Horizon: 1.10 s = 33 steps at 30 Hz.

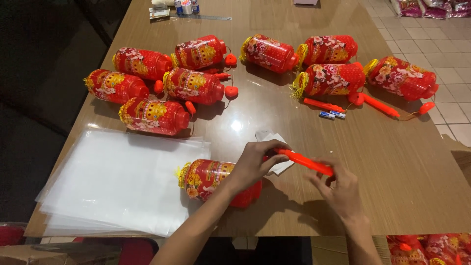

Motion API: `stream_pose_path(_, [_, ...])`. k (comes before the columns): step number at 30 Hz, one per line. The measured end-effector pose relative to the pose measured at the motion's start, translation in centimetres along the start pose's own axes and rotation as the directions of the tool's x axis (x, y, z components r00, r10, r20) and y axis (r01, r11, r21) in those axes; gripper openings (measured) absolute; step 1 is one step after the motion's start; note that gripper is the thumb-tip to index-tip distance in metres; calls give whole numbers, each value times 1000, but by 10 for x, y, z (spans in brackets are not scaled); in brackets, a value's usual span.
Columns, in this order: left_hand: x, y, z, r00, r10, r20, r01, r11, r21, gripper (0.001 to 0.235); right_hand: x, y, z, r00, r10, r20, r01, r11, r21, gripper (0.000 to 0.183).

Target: Assembling and cleaning red lanterns by wiping them with a cloth, attaching handles, and placing them in plastic bags.

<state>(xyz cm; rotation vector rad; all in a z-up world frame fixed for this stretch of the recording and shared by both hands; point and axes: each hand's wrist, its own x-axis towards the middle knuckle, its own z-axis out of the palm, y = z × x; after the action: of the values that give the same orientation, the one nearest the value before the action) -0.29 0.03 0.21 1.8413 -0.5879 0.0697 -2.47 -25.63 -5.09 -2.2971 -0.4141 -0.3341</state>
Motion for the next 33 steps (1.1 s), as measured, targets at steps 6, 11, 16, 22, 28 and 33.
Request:
stream_pose_path(6, [-1,-3,2,994,76,78,-74,997,-19,22,-2,-6,1,999,24,-47,-26,999,-34,38])
stream_pose_path(11, [1,-5,2,999,42,5,-42,997,59,30,1,1,2,996,75,-40,-75,997,-4,63])
stream_pose_path(16, [0,-3,0,994,96,59,-98,995,27,21,-3,6,7,993,-74,-93,69,996,-65,22])
stream_pose_path(22, [0,-5,1,992,104,66,-107,994,32,20,1,2,6,992,126,19,-127,992,25,42])
stream_pose_path(28, [2,-9,3,991,114,70,-118,992,51,20,-5,1,9,994,-19,-109,19,1000,-2,31])
stream_pose_path(33, [4,-13,4,982,177,67,-182,980,76,20,2,-23,2,910,393,129,-414,853,319,42])
